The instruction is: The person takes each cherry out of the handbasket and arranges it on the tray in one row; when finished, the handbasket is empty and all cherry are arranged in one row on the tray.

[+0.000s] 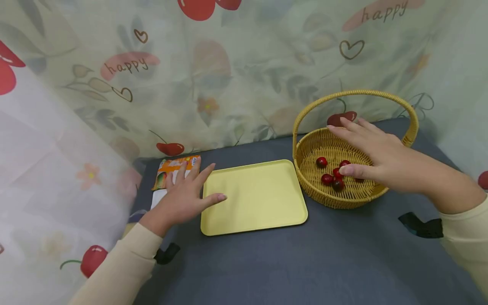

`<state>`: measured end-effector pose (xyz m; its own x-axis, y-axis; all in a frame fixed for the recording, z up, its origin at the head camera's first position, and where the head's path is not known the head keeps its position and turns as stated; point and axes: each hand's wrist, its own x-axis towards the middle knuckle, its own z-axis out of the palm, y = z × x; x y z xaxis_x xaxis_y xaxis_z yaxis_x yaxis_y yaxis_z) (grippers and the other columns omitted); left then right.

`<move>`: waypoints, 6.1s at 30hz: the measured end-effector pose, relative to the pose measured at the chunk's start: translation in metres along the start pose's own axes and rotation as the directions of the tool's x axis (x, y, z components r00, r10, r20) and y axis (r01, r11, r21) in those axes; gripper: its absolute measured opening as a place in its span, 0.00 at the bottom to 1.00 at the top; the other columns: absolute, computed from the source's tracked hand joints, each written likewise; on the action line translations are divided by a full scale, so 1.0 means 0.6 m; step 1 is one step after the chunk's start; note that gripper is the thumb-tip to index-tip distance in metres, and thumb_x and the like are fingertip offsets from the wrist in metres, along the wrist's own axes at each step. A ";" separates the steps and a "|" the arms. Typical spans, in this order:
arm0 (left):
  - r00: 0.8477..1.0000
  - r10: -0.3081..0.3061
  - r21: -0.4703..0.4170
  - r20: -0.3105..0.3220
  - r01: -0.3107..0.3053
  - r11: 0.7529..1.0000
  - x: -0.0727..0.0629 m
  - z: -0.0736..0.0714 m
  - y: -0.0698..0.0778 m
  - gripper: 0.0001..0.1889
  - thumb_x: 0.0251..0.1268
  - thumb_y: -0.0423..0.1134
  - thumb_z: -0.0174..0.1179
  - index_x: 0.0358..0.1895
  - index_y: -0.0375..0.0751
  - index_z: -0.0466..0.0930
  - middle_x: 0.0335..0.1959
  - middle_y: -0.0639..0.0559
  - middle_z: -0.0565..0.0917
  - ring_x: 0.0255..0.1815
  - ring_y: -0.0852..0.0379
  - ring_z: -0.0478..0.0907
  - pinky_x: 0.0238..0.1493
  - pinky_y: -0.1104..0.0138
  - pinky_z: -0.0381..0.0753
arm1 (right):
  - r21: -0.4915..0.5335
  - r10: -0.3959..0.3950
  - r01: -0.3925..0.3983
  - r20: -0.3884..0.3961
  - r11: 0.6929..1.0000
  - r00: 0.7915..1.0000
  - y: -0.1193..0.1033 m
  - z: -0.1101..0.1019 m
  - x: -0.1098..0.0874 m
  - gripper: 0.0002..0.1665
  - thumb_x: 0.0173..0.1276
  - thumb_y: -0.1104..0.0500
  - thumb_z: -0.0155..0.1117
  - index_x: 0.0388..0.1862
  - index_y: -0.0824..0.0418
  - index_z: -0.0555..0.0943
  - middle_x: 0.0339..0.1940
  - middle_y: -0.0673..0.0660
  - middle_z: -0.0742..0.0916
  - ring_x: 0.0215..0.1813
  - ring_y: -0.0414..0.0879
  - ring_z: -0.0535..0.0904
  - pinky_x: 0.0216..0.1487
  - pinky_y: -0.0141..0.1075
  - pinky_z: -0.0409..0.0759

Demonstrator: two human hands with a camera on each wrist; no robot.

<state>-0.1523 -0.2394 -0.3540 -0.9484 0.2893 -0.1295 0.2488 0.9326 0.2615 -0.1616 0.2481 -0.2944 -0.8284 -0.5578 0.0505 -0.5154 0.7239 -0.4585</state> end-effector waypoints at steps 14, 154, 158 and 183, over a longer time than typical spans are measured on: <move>0.992 0.087 -0.163 -0.092 -0.102 0.981 -0.013 0.010 -0.015 0.48 0.77 0.73 0.56 0.90 0.54 0.54 0.90 0.39 0.45 0.87 0.28 0.36 0.72 0.23 0.27 | 0.625 -0.162 0.536 -0.554 0.568 0.817 0.100 -0.021 -0.046 0.50 0.78 0.40 0.69 0.88 0.61 0.62 0.83 0.60 0.72 0.84 0.55 0.55 0.77 0.37 0.38; 0.888 0.181 -0.816 -0.423 -0.460 0.349 0.201 0.197 0.299 0.14 0.76 0.31 0.71 0.60 0.35 0.87 0.53 0.53 0.82 0.47 0.57 0.83 0.47 0.65 0.85 | 0.908 0.217 0.295 -0.365 0.296 0.905 0.306 0.225 -0.064 0.46 0.78 0.82 0.49 0.88 0.55 0.54 0.81 0.57 0.65 0.75 0.44 0.71 0.62 0.30 0.77; 0.888 0.139 -0.841 -0.439 -0.460 0.285 0.172 0.200 0.274 0.14 0.77 0.29 0.68 0.61 0.31 0.86 0.57 0.45 0.83 0.48 0.53 0.83 0.48 0.65 0.86 | 0.907 0.212 0.296 -0.366 0.298 0.906 0.305 0.225 -0.061 0.46 0.78 0.82 0.49 0.88 0.56 0.54 0.82 0.57 0.64 0.75 0.45 0.71 0.62 0.31 0.77; 0.966 0.058 -0.823 -0.251 -0.244 0.513 0.184 0.287 0.213 0.13 0.68 0.29 0.75 0.53 0.41 0.91 0.44 0.55 0.88 0.38 0.58 0.83 0.41 0.67 0.83 | 0.915 0.251 0.293 -0.364 0.279 0.897 0.302 0.225 -0.059 0.47 0.77 0.83 0.50 0.88 0.54 0.55 0.79 0.58 0.65 0.74 0.46 0.70 0.60 0.32 0.81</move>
<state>-0.1914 -0.0509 -0.4996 -0.9512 0.2798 0.1298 0.1978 0.2303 0.9528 -0.1963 0.3441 -0.4992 -0.9522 -0.1709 0.2532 -0.1860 -0.3329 -0.9244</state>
